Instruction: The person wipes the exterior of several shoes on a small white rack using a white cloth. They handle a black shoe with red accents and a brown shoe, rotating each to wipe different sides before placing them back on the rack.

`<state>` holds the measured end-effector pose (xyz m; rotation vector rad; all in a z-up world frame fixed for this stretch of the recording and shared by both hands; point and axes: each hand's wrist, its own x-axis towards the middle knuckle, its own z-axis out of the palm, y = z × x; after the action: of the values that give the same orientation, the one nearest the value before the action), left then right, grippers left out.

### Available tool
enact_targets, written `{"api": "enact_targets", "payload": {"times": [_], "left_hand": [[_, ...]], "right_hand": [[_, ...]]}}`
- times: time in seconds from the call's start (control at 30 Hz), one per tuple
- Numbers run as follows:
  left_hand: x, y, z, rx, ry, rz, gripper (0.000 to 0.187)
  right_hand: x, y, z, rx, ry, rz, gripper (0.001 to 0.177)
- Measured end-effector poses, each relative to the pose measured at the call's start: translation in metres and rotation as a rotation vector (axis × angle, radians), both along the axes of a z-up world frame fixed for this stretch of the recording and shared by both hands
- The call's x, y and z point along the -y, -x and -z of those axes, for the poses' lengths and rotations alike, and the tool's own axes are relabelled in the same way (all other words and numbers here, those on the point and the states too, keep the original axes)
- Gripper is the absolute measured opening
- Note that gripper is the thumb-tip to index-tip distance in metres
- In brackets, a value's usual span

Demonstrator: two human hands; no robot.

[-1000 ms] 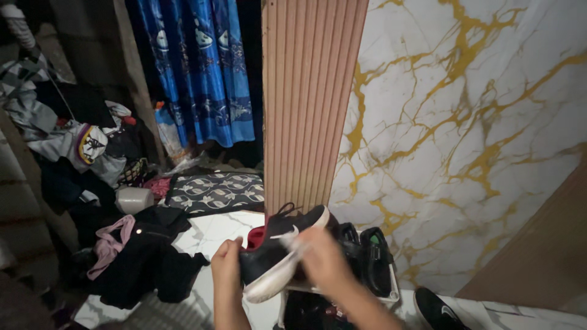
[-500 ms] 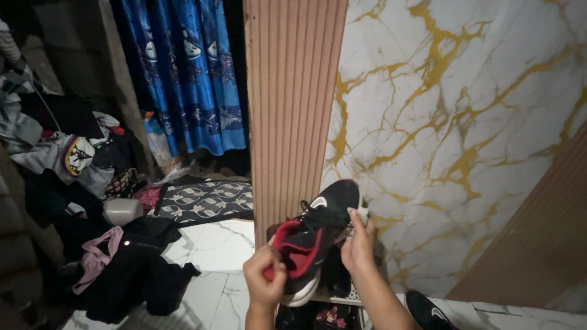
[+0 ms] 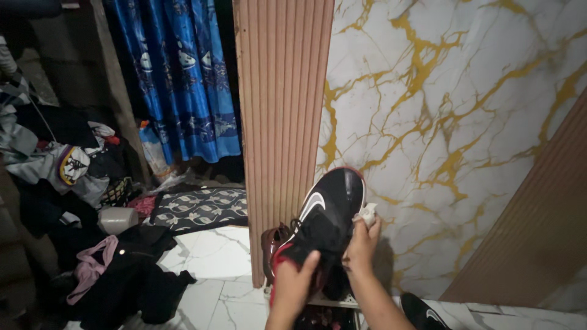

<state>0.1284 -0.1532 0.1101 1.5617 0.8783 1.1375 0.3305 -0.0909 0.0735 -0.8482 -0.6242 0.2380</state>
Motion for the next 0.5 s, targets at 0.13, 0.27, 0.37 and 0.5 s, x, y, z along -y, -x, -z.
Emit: {"api": "enact_targets", "payload": {"times": [0.13, 0.27, 0.37, 0.5], "left_hand": [[-0.024, -0.007, 0.044, 0.959, 0.759, 0.324, 0.036], [-0.057, -0.017, 0.085, 1.120, 0.637, 0.290, 0.014], [-0.063, -0.019, 0.101, 0.836, 0.660, 0.297, 0.016], [-0.052, -0.021, 0.099, 0.365, 0.307, 0.140, 0.014]], "right_hand": [[-0.006, 0.004, 0.012, -0.095, -0.064, -0.148, 0.043], [-0.017, -0.008, 0.026, -0.102, -0.035, -0.269, 0.032], [-0.009, -0.029, 0.017, 0.079, -0.009, -0.099, 0.030], [0.016, -0.036, -0.023, 0.710, 0.150, 0.450, 0.038]]}}
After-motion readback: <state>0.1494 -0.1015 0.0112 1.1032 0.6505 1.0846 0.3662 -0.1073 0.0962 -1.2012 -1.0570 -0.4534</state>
